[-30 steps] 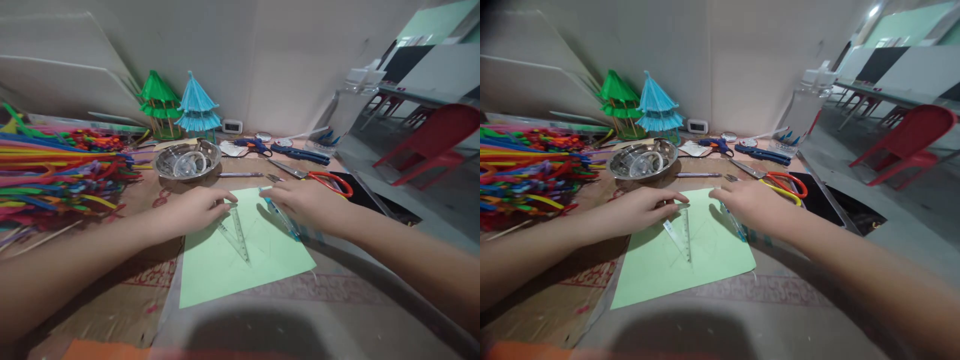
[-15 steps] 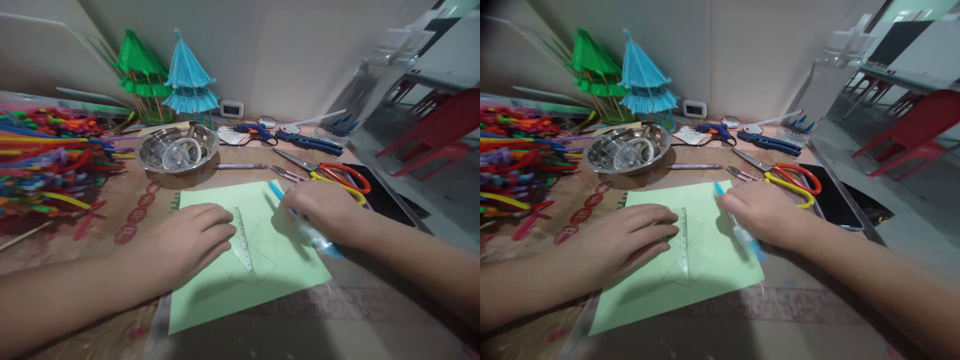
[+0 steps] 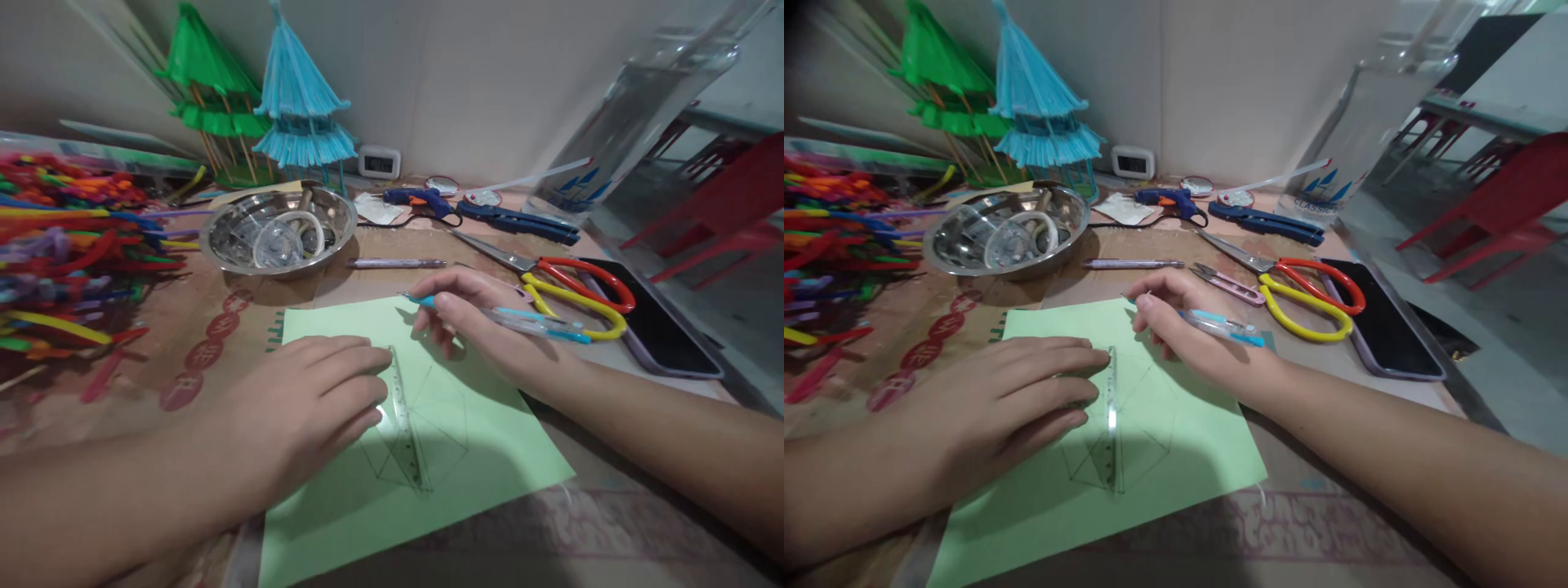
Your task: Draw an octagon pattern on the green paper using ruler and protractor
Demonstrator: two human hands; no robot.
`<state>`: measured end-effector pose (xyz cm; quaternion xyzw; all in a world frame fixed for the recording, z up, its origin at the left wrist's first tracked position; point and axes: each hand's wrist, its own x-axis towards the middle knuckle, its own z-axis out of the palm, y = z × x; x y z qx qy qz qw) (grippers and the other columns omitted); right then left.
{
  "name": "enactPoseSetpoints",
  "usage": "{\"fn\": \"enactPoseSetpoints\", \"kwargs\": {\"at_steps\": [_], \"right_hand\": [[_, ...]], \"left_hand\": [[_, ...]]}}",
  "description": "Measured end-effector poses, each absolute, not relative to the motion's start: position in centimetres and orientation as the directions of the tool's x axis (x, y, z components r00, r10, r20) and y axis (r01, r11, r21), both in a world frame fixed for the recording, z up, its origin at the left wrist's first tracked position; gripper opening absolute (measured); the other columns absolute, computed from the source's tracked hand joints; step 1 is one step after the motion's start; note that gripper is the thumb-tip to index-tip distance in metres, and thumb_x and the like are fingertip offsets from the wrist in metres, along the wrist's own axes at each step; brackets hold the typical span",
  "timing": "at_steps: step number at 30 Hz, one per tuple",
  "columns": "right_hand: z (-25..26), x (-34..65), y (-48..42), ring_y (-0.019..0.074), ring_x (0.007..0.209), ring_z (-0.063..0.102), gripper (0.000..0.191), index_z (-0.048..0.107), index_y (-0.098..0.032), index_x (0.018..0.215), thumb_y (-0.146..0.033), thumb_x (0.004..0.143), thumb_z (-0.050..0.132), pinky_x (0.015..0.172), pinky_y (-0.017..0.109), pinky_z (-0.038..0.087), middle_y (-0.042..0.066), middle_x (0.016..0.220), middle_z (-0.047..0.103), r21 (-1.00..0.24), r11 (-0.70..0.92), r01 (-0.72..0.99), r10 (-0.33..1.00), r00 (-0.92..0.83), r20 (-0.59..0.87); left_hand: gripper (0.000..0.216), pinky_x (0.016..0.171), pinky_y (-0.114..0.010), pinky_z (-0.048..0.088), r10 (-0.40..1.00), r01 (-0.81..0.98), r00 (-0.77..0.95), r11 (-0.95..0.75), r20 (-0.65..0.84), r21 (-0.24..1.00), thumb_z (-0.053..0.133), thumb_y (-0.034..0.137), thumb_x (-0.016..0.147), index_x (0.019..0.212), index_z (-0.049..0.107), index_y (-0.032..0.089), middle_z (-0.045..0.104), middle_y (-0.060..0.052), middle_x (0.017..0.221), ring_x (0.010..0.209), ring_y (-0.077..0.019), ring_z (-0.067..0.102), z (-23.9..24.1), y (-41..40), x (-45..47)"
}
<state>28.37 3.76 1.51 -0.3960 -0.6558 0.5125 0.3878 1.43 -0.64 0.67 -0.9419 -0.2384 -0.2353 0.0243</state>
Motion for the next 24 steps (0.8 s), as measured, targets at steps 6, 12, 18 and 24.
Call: {"fn": "enactPoseSetpoints", "kwargs": {"at_steps": [6,12,18,24], "right_hand": [[1.7,28.05,3.84,0.0102,0.061,0.065,0.021,0.067,-0.021,0.113,-0.042,0.108,0.068,0.055,0.023,0.052,0.0,0.088,0.075,-0.985,0.131,0.116,0.924,-0.374,0.079],[1.57,28.09,3.94,0.0101,0.063,0.065,0.022,0.068,-0.021,0.114,-0.042,0.109,0.067,0.055,0.022,0.051,0.001,0.088,0.076,-0.982,0.142,0.126,0.919,-0.386,0.084],[1.55,28.02,3.98,0.0093,0.061,0.064,0.018,0.069,-0.02,0.113,-0.037,0.109,0.068,0.053,0.02,0.049,0.0,0.086,0.076,-0.981,0.143,0.131,0.922,-0.379,0.083],[1.71,27.98,3.95,0.0104,0.061,0.065,0.017,0.069,-0.02,0.113,-0.037,0.11,0.067,0.054,0.022,0.051,0.001,0.086,0.078,-0.976,0.157,0.154,0.923,-0.375,0.089]], "left_hand": [[0.032,0.09,-0.045,0.069,0.446,0.477,0.767,-0.877,0.46,0.055,0.05,0.03,0.118,0.104,0.077,0.019,0.085,-0.013,0.119,0.11,-0.0301,0.081,0.92,-0.63,1.56],[0.032,0.09,-0.044,0.07,0.448,0.478,0.769,-0.877,0.457,0.055,0.05,0.031,0.118,0.108,0.078,0.02,0.085,-0.013,0.119,0.111,-0.0303,0.082,0.96,-0.64,1.52],[0.039,0.089,-0.044,0.069,0.432,0.477,0.782,-0.879,0.448,0.015,0.039,0.033,0.122,0.11,0.074,0.02,0.086,-0.011,0.119,0.112,-0.029,0.083,1.27,-0.76,1.5],[0.038,0.087,-0.044,0.069,0.441,0.478,0.786,-0.878,0.434,0.028,0.039,0.032,0.122,0.111,0.073,0.019,0.084,-0.013,0.119,0.111,-0.0291,0.082,1.26,-0.48,1.57]]}}
